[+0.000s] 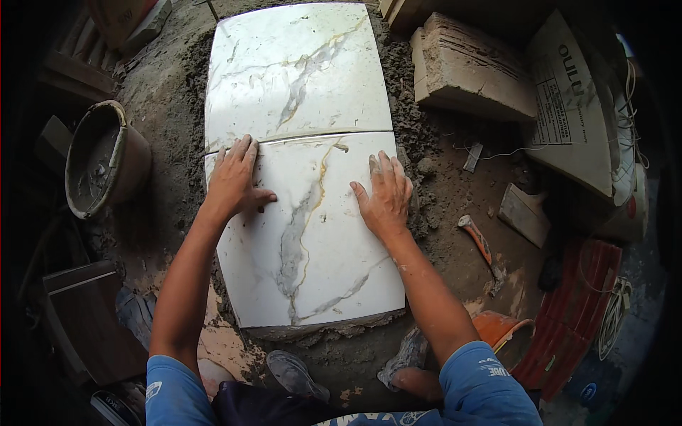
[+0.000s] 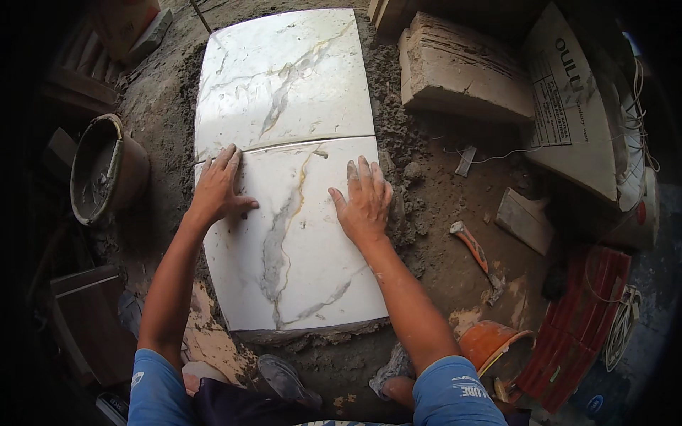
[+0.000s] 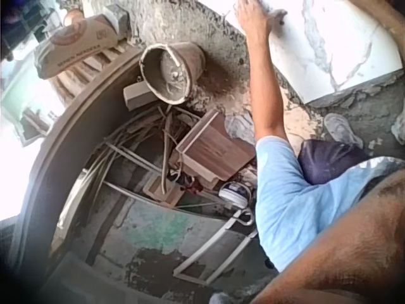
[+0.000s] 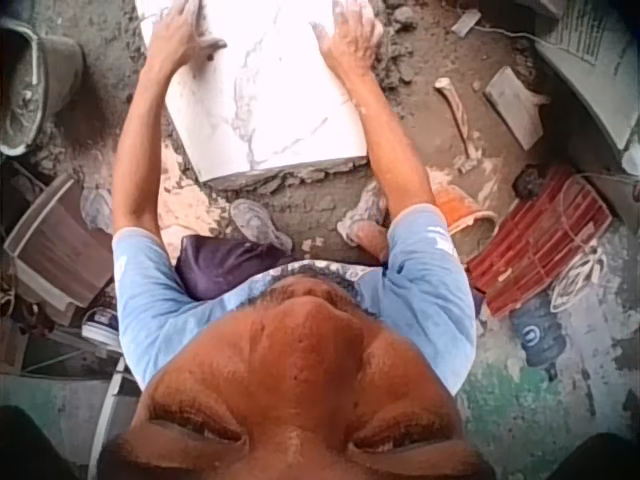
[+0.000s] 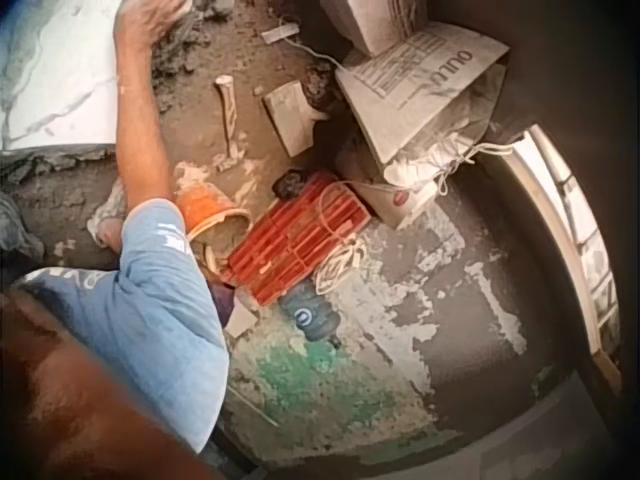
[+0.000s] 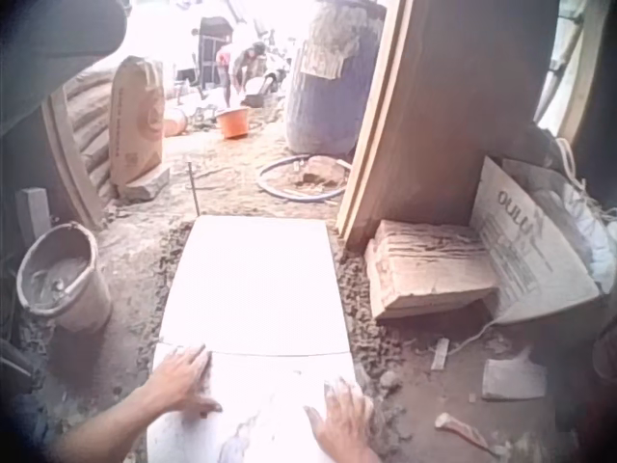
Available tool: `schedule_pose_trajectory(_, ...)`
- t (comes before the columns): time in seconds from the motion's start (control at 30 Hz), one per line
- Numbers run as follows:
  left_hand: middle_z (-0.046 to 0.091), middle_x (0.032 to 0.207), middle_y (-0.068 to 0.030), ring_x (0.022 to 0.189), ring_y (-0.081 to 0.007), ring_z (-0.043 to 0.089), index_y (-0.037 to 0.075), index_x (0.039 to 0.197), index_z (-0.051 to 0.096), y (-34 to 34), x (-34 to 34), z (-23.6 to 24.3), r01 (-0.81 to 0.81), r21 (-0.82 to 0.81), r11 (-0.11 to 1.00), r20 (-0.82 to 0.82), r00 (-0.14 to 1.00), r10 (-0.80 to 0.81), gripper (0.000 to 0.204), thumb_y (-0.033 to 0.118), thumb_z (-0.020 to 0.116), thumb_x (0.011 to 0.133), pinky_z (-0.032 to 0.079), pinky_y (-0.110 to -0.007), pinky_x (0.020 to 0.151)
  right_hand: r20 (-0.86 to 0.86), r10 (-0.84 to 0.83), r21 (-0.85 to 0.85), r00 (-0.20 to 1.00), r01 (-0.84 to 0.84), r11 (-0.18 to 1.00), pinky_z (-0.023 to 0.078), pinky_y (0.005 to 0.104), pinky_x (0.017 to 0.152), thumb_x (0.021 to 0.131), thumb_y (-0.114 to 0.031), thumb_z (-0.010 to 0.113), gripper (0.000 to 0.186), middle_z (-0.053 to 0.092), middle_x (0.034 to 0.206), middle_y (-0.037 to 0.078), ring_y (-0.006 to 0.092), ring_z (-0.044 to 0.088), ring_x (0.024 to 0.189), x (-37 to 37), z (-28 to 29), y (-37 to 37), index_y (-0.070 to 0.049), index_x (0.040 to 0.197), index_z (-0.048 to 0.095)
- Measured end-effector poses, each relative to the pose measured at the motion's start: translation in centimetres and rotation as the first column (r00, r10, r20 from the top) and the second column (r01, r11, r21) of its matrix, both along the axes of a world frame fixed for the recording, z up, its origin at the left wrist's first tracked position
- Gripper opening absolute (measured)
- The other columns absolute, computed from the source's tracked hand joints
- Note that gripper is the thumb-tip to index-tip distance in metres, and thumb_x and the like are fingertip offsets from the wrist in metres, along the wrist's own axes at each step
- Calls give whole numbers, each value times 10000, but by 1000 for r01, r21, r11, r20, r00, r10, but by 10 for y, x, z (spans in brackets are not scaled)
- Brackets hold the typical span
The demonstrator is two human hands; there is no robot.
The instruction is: Spread mortar on a floor tile and carefully place it into position on the floor.
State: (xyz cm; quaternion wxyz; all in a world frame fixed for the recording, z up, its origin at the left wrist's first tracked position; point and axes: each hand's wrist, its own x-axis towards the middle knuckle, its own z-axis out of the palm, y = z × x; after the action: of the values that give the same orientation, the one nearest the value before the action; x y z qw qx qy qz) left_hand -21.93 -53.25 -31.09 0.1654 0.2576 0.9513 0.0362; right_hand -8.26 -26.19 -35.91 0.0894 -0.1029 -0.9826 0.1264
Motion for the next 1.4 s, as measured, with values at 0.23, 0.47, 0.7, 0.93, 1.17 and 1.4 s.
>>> schedule_pose_trajectory(0.23,369,1536,-195,1434,-300,347,-53,1465,372,10,3,4,-74,-76,994,-21,997,73,1209,566,865,550,178,-479,1222,-42,249,-26,968,-250,968,279,497,1077,889,-417,658,596,518,1416,128,303,416,1335,-56,-7,-2,-36,1337,562)
schedule_pose_trajectory(0.47,527,1356,-173,1313,-288,475,-60,1422,429,16,2,9,-94,-84,992,-84,993,87,1223,605,863,492,223,-485,1195,-60,255,-11,965,-256,967,266,511,1074,885,-440,657,578,553,1327,79,262,445,1311,-64,3,8,-65,1317,574)
schedule_pose_trajectory(0.7,606,1121,-136,1161,-269,569,-63,1203,577,17,0,12,-80,-119,990,-152,986,61,1053,647,857,478,242,-553,1166,-15,-33,138,999,35,990,250,537,1070,911,-440,642,559,553,1328,94,303,411,1301,-48,11,83,-34,1291,596)
schedule_pose_trajectory(0.93,595,1167,-153,1173,-283,577,-78,1190,584,19,-2,16,-101,-161,982,-60,994,92,1079,666,853,458,190,-536,1189,-19,272,32,962,-272,962,236,534,1087,903,-443,647,474,451,1442,146,349,320,1358,-69,9,-5,-84,1209,680)
schedule_pose_trajectory(1.17,600,1178,-156,1198,-280,562,-71,1164,601,-4,-5,10,-116,-112,987,-120,987,103,1075,729,806,476,187,-555,1184,-42,480,-85,876,-482,872,181,537,1141,917,-479,604,409,374,1523,106,331,259,1423,-113,-1,-98,-238,1241,675)
schedule_pose_trajectory(1.4,621,1135,-145,1216,-270,542,-59,1154,623,-16,-8,13,-119,-232,965,-148,985,86,1102,828,713,507,160,-610,1177,107,352,-12,930,-353,936,195,530,1141,923,-445,611,393,420,1490,116,343,283,1416,-97,19,-28,-195,1214,697)
